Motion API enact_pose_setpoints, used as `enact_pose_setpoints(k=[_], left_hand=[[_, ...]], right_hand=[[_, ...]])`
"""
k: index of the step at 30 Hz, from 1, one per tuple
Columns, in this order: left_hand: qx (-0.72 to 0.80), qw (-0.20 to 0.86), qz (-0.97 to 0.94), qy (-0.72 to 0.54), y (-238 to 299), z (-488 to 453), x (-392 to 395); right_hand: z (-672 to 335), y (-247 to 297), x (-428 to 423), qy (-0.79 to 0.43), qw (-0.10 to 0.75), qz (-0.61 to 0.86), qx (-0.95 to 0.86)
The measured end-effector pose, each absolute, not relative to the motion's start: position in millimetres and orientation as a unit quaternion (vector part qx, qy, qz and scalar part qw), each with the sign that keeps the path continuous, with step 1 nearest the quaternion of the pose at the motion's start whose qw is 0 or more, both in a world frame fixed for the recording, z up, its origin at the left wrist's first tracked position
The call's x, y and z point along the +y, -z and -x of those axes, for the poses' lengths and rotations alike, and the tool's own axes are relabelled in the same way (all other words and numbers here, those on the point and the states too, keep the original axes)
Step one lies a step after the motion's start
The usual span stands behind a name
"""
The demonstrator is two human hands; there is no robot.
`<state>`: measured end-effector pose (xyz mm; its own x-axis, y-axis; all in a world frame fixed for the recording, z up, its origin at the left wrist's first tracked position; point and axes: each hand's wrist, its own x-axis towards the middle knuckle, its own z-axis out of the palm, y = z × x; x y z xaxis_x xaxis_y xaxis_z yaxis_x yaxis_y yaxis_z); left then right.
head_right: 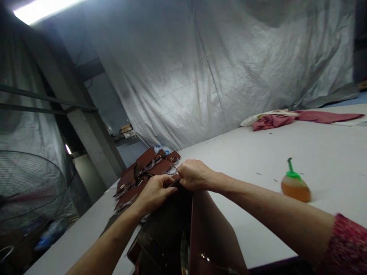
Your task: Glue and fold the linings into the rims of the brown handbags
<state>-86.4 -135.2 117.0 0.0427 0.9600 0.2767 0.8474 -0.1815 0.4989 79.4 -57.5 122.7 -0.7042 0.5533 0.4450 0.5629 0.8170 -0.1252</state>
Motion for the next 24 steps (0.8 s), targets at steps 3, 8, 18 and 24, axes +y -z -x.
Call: enact_pose_setpoints(k=[3,8,18,24], left_hand=[[0.619,0.087,-0.726,-0.286,-115,83,-133],[0.594,0.171,-0.725,-0.304,-111,91,-133],[0.617,0.161,-0.700,-0.321,-105,102,-122],[0.692,0.081,-0.644,-0.317,-102,111,-127]], right_hand=[[-81,-123,-56,0.003,0.236,0.302,-0.924],[-83,-121,-58,-0.021,0.234,0.302,-0.924],[-81,-119,-52,-0.171,0.248,0.199,-0.932],[-103,-110,-48,-0.292,0.377,0.233,-0.848]])
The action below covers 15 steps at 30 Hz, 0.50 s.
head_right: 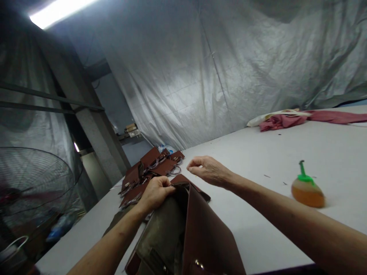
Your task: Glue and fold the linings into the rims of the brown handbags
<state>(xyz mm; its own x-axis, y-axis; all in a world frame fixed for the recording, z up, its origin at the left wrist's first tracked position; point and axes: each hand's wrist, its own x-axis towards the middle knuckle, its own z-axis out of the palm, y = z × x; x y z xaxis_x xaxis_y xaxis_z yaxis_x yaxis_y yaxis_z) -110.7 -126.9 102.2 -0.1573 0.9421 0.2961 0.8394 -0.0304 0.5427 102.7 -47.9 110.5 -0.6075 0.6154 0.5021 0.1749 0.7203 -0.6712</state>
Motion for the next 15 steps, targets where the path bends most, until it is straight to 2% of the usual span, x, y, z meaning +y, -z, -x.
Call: enact_pose_setpoints(k=[3,7,11,15], left_hand=[[0.712,0.035,-0.623,-0.323,-112,114,-132],[0.732,-0.029,-0.599,-0.324,-121,121,-133],[0.774,-0.015,-0.568,-0.281,-111,127,-126],[0.787,-0.022,-0.564,-0.248,-103,128,-122]], right_hand=[[-108,-100,-66,-0.331,0.374,0.255,-0.828],[-110,-89,-100,-0.352,0.421,0.215,-0.808],[-110,-77,-130,-0.357,0.434,0.189,-0.805],[-112,-61,-151,-0.370,0.398,0.197,-0.816]])
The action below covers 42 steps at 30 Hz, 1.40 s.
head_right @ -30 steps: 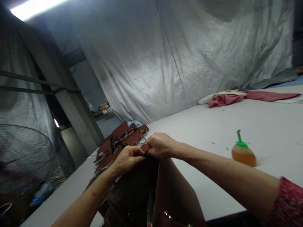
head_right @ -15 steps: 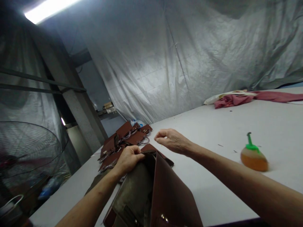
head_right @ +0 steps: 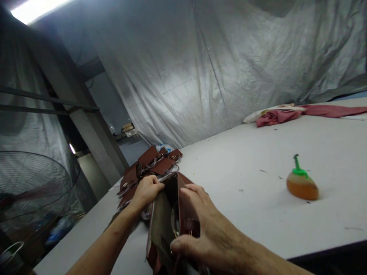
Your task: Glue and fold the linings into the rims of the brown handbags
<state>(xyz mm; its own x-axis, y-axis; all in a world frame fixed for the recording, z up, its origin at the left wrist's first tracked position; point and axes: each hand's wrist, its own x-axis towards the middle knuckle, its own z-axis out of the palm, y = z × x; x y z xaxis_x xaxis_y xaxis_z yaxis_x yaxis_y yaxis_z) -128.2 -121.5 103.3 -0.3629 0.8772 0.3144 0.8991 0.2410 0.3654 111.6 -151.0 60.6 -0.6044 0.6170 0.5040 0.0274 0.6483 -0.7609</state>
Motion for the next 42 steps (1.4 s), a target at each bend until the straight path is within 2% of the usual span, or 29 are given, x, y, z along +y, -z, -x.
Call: enact_pose_setpoints(k=[6,9,13,17,20,26,33,39,42], left_hand=[[-0.786,0.037,0.577,0.220,-110,119,-118],[-0.789,0.031,0.584,0.189,-112,117,-119],[-0.772,0.085,0.613,0.143,-117,115,-126],[-0.682,0.150,0.707,0.111,-125,102,-130],[-0.622,0.151,0.761,0.103,-130,94,-127],[-0.568,0.088,0.809,0.122,-124,101,-114],[-0.566,0.083,0.797,0.196,-118,106,-113],[-0.566,0.101,0.796,0.186,-116,106,-110],[-0.567,0.096,0.795,0.193,-116,106,-107]], right_hand=[[-105,-32,-168,-0.269,0.430,0.169,-0.845],[-112,-29,-155,-0.247,0.424,0.213,-0.845],[-142,-41,-111,-0.352,0.390,0.282,-0.803],[-161,-44,-73,-0.552,0.360,0.205,-0.724],[-162,-40,-65,-0.598,0.362,0.191,-0.689],[-163,-41,-74,-0.589,0.356,0.183,-0.702],[-162,-45,-79,-0.607,0.341,0.210,-0.687],[-155,-59,-85,-0.547,0.333,0.237,-0.730],[-149,-62,-87,-0.476,0.346,0.287,-0.756]])
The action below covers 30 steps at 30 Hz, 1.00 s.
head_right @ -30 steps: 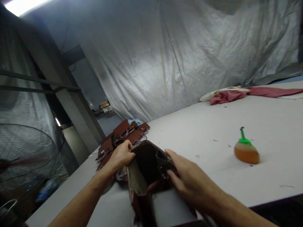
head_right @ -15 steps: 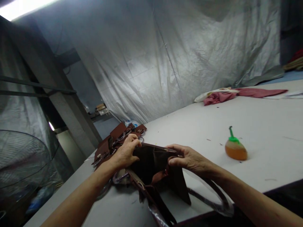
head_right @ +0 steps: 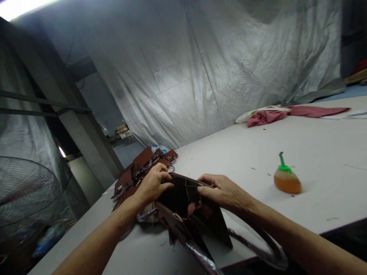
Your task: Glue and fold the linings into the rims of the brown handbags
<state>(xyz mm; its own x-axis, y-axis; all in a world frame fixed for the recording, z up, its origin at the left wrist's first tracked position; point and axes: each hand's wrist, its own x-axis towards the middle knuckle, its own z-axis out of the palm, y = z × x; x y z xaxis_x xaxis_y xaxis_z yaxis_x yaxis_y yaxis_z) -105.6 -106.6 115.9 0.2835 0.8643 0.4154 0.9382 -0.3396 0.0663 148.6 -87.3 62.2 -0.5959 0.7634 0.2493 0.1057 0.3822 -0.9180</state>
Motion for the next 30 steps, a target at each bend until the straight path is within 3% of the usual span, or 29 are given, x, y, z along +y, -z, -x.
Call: enact_pose_setpoints(k=[10,22,30], left_hand=[[-0.547,-0.048,0.783,0.292,-109,117,-107],[-0.589,-0.016,0.753,0.292,-108,110,-111],[-0.629,0.038,0.733,0.257,-110,102,-113]], right_hand=[[-150,-55,-73,-0.458,0.370,0.319,-0.743],[-153,-51,-67,-0.430,0.389,0.318,-0.750],[-153,-61,-67,-0.222,0.414,0.322,-0.822]])
